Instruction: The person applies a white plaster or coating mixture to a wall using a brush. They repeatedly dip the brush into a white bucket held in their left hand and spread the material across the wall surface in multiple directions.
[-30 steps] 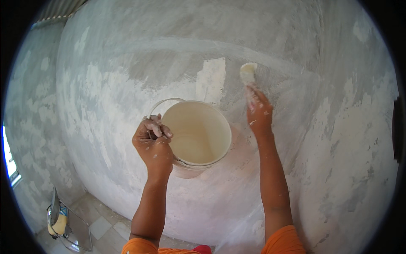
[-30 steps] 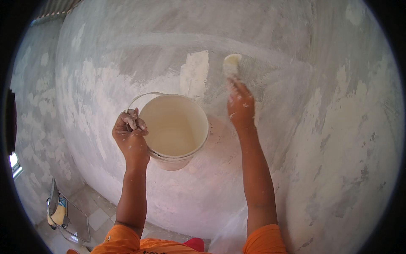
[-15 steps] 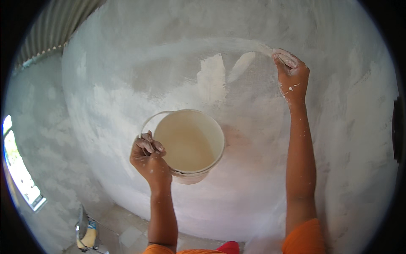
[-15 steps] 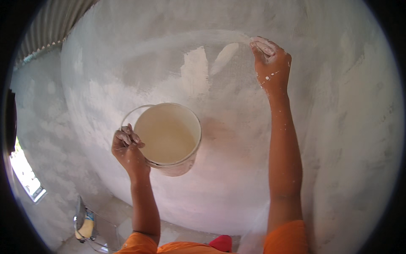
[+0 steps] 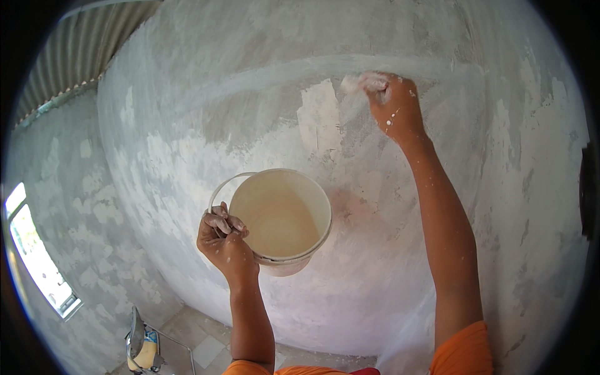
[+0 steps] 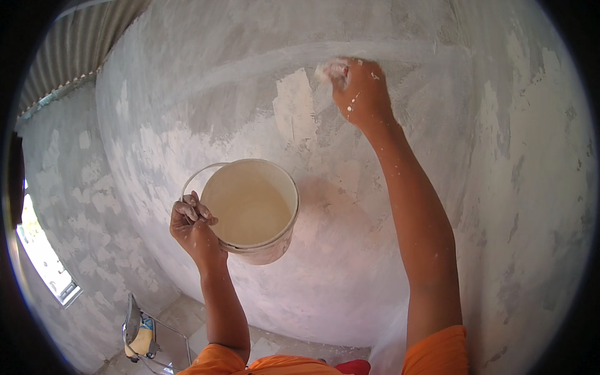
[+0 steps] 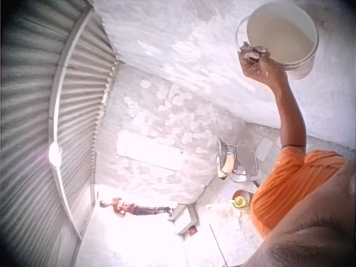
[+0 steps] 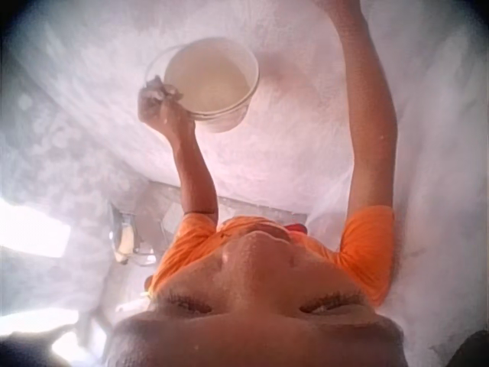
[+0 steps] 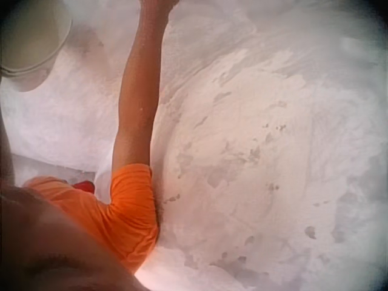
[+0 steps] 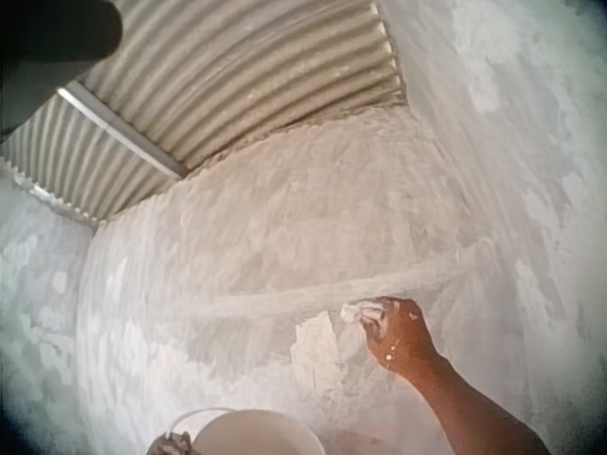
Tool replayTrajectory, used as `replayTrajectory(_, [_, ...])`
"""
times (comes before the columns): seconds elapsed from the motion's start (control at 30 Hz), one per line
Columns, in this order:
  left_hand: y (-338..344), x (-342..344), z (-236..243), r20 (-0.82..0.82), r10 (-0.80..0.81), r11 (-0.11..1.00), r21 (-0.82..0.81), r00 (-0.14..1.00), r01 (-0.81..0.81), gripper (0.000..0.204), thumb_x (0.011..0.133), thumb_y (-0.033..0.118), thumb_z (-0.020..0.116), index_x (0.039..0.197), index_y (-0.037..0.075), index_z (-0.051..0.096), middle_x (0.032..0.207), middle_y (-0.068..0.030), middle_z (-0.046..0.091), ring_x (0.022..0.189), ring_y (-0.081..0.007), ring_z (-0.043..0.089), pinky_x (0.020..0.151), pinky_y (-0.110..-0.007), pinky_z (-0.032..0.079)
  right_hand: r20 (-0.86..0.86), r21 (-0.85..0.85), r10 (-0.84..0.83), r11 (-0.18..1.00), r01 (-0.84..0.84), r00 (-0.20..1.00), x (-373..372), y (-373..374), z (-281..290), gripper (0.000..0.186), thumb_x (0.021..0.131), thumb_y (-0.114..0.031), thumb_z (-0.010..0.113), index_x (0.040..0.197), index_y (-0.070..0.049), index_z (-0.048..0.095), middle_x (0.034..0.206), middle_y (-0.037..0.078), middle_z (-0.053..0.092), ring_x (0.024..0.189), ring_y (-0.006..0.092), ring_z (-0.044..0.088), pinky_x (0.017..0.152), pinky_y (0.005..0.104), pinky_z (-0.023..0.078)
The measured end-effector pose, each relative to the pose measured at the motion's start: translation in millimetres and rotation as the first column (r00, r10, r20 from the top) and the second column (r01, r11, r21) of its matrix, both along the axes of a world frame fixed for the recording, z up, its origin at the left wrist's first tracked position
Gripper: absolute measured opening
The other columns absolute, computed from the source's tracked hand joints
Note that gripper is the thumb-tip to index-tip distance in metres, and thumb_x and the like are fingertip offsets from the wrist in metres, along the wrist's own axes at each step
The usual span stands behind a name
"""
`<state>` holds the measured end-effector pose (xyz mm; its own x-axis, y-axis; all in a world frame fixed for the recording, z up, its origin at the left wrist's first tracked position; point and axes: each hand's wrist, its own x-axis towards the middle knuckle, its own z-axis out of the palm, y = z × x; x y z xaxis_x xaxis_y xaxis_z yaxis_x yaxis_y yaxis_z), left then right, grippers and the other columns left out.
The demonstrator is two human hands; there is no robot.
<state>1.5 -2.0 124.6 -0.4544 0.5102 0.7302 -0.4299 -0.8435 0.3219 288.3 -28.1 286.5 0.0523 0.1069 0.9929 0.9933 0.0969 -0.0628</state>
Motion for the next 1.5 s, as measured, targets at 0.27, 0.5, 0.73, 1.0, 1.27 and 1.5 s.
replayTrajectory(0.27, [4.9,3.2,-13.9,0.061,-0.017,0.997,-0.075,0.998,0.022,0.029,0.065,-0.018,0.036,0.069,0.01,0.038,0.076,-0.0015,0.048,0.056,-0.0058,0.044,0.119,-0.044,0.027,0.526,-0.033,0.045,0.999,-0.033,0.849,-30.7,60.0,-65.6,0.022,0.087,-0.009,0.069,0.108,-0.002,0.072,0.104,0.015,0.072,0.093,0.0292,0.071,0.089,0.04,0.056])
replayTrajectory(0.5, [14.6,4.5,-10.1,0.014,0.079,0.99,-0.12,0.997,-0.077,0.029,0.066,-0.019,0.037,0.068,0.01,0.038,0.075,-0.0016,0.048,0.057,-0.0051,0.044,0.119,-0.046,0.027,0.205,-0.213,0.221,0.961,-0.177,0.954,1.9,52.3,-8.6,0.015,0.088,-0.011,0.07,0.098,0.001,0.073,0.094,0.015,0.075,0.086,0.024,0.072,0.081,0.0343,0.057])
replayTrajectory(0.73, [15.0,3.7,-14.0,0.022,0.114,0.986,-0.129,0.993,-0.11,0.029,0.065,-0.019,0.037,0.067,0.01,0.04,0.08,-0.003,0.05,0.057,-0.0054,0.047,0.119,-0.047,0.026,0.398,0.279,-0.186,0.958,0.074,0.899,16.5,55.6,14.3,0.024,0.088,-0.009,0.067,0.111,-0.003,0.071,0.109,0.014,0.071,0.1,0.0278,0.07,0.09,0.0362,0.056])
replayTrajectory(1.0, [11.7,-1.0,-13.1,0.023,0.068,0.989,-0.131,0.997,-0.065,0.026,0.064,-0.016,0.037,0.068,0.01,0.038,0.079,-0.0027,0.049,0.055,-0.0059,0.043,0.119,-0.046,0.026,0.118,-0.346,0.594,0.776,-0.527,0.796,-37.2,65.9,-23.0,0.014,0.086,-0.01,0.071,0.097,-0.003,0.073,0.099,0.014,0.073,0.099,0.0245,0.068,0.09,0.0337,0.054])
replayTrajectory(1.27, [8.5,3.8,-16.2,0.041,0.066,0.994,-0.09,0.997,-0.062,0.027,0.057,-0.013,0.036,0.069,0.011,0.035,0.077,-0.0041,0.048,0.054,-0.0068,0.041,0.12,-0.042,0.025,0.243,0.384,-0.202,0.918,0.097,0.949,16.8,19.0,22.1,0.017,0.09,-0.009,0.064,0.103,-0.004,0.073,0.102,0.012,0.072,0.084,0.0289,0.07,0.082,0.0358,0.057])
replayTrajectory(1.5, [16.5,3.3,-22.6,0.081,0.002,0.998,-0.069,0.997,0.004,0.034,0.053,-0.018,0.033,0.069,0.012,0.036,0.072,-0.0035,0.049,0.064,-0.0077,0.044,0.12,-0.041,0.027,0.42,-0.275,0.158,0.961,-0.041,0.894,-29.7,71.5,-107.6,0.025,0.084,-0.01,0.069,0.108,-0.004,0.072,0.113,0.018,0.067,0.104,0.0304,0.067,0.089,0.0395,0.057])
